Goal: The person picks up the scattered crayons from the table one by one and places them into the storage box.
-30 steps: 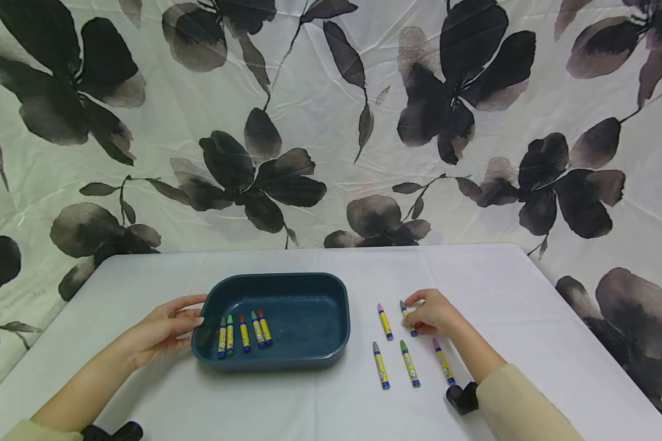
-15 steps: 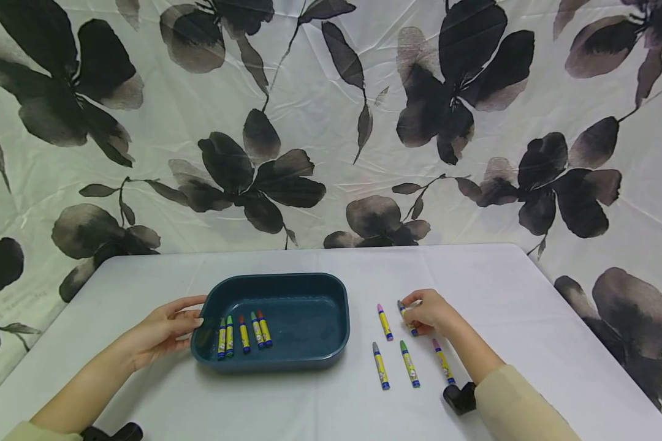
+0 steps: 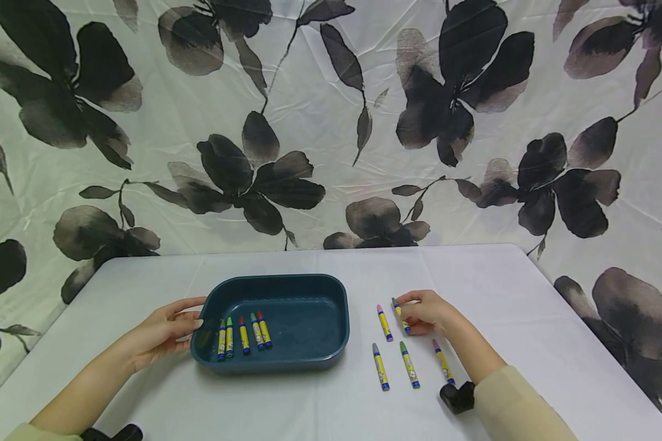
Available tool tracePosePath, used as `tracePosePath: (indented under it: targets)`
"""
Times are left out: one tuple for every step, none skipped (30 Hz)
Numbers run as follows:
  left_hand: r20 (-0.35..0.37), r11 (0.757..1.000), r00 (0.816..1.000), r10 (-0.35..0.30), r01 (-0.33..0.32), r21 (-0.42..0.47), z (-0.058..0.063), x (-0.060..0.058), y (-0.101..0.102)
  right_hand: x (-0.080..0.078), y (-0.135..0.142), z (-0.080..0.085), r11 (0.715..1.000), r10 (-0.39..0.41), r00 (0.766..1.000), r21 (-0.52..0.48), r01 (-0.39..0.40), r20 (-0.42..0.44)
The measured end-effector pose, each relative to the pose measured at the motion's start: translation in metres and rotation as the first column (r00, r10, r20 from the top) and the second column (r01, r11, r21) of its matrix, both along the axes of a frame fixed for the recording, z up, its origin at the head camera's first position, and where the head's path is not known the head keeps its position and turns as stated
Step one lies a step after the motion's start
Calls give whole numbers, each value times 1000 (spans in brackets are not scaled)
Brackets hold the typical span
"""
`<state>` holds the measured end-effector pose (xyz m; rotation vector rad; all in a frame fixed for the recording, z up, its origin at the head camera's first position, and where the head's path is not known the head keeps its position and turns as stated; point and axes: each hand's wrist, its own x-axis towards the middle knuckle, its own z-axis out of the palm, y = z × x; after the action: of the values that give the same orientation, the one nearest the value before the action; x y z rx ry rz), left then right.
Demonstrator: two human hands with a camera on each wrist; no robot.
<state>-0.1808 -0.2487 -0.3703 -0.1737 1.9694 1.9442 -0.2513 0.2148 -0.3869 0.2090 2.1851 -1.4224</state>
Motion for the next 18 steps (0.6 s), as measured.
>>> tracePosePath:
  targets:
    - [3,1000,1000,7,-7,-4,1,0,1,0,0,1,1000,6,1000,-9,-5,3]
    - [3,1000,1000,9,-9,-7,1,1,1,-1,-1,2,1000,14,1000,-17,-14,6]
    - [4,1000,1000,11,-11,-8,1,1,2,-1,-1,3,1000,13,1000,-23,-13,10]
    - [5,1000,1000,11,-11,-8,2,1,2,-1,-2,3,999,19,1000,-31,-18,11]
    - [5,1000,1000,13,-13,-8,1,1,2,-2,-2,4,999,21,1000,-39,-20,13]
    - [5,1000,1000,14,-14,-10,1,1,2,-2,-3,5,999,23,1000,-45,-22,13]
    - [4,1000,1000,15,-15,-11,1,1,1,-2,-3,6,998,24,1000,-50,-23,12]
    - [4,1000,1000,15,-15,-12,1,1,1,-2,-4,6,998,27,1000,-56,-27,12]
    - [4,1000,1000,15,-15,-15,1,1,1,-2,-5,7,998,27,1000,-62,-26,11]
    - [3,1000,1000,16,-16,-17,1,1,1,-2,-6,8,998,25,1000,-65,-24,10]
    - [1,1000,1000,15,-15,-19,1,1,2,-2,-7,9,998,23,1000,-67,-22,11]
    - [0,1000,1000,14,-14,-20,1,1,2,-3,-8,10,997,22,1000,-68,-22,10]
    - [-1,1000,1000,13,-13,-21,2,1,2,-3,-9,10,997,26,1000,-71,-25,10]
    - [-1,1000,1000,12,-12,-21,2,1,2,-3,-10,11,997,29,1000,-74,-28,10]
    - [-1,1000,1000,10,-10,-21,2,1,2,-3,-10,12,996,31,999,-79,-30,10]
    - [-3,1000,1000,9,-9,-19,2,1,2,-3,-11,13,996,32,999,-85,-31,10]
    - [-4,1000,1000,7,-7,-17,1,1,2,-4,-12,14,995,37,999,-93,-36,10]
    - [-5,1000,1000,5,-6,-14,1,1,1,-4,-13,15,994,39,999,-102,-38,8]
